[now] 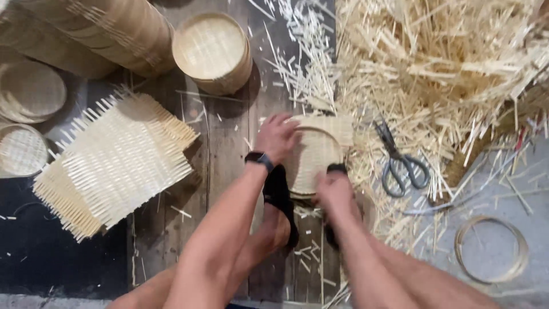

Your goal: The person is assembling and trimming bamboo baskets or steamer lids using thin bamboo strips and large scissors.

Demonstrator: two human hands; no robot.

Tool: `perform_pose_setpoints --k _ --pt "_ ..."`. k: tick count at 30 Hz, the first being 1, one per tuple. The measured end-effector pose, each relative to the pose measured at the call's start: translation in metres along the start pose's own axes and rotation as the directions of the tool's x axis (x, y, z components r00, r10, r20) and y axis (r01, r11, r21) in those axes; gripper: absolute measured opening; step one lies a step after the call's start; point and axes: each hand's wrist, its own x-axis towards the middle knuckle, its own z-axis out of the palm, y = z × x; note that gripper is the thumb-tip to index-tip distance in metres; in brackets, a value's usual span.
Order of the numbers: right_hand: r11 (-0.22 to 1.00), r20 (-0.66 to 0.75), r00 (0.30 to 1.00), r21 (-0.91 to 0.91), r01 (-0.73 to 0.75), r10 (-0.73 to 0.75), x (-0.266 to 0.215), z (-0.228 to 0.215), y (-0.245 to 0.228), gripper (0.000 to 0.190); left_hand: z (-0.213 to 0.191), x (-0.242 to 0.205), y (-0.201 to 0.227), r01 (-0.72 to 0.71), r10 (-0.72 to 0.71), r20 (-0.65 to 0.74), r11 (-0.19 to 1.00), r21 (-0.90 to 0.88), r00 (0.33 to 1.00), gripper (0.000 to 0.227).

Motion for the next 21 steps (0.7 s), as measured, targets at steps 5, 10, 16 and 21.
perform_pose_setpoints --k 5,10,16,21 --pt "0.909 0.201 0.974 0.378 -0.177 0.106 0.027 0.064 0.057 0.039 0.049 0.018 -0.027 0.059 -0.060 -0.005 0.988 -0.141 0.998 0.024" --pt "0.995 0.018 1.000 0.103 -0.002 0.000 0.025 0.068 0.080 0.051 0.031 0.014 -0.006 0.292 -0.284 0.072 0.897 -0.332 0.956 0.026" --pt "0.850 -0.055 0.848 -0.051 0.525 -0.527 0.025 0.051 0.076 0.042 0.052 0.017 -0.026 0.198 -0.185 0.070 0.926 -0.321 0.980 0.023" --pt "0.533 -0.170 0.511 -0.405 0.743 -0.842 -0.004 0.004 -0.026 0.025 0.018 0.015 0.006 0.191 -0.192 0.026 0.936 -0.295 0.981 0.021"
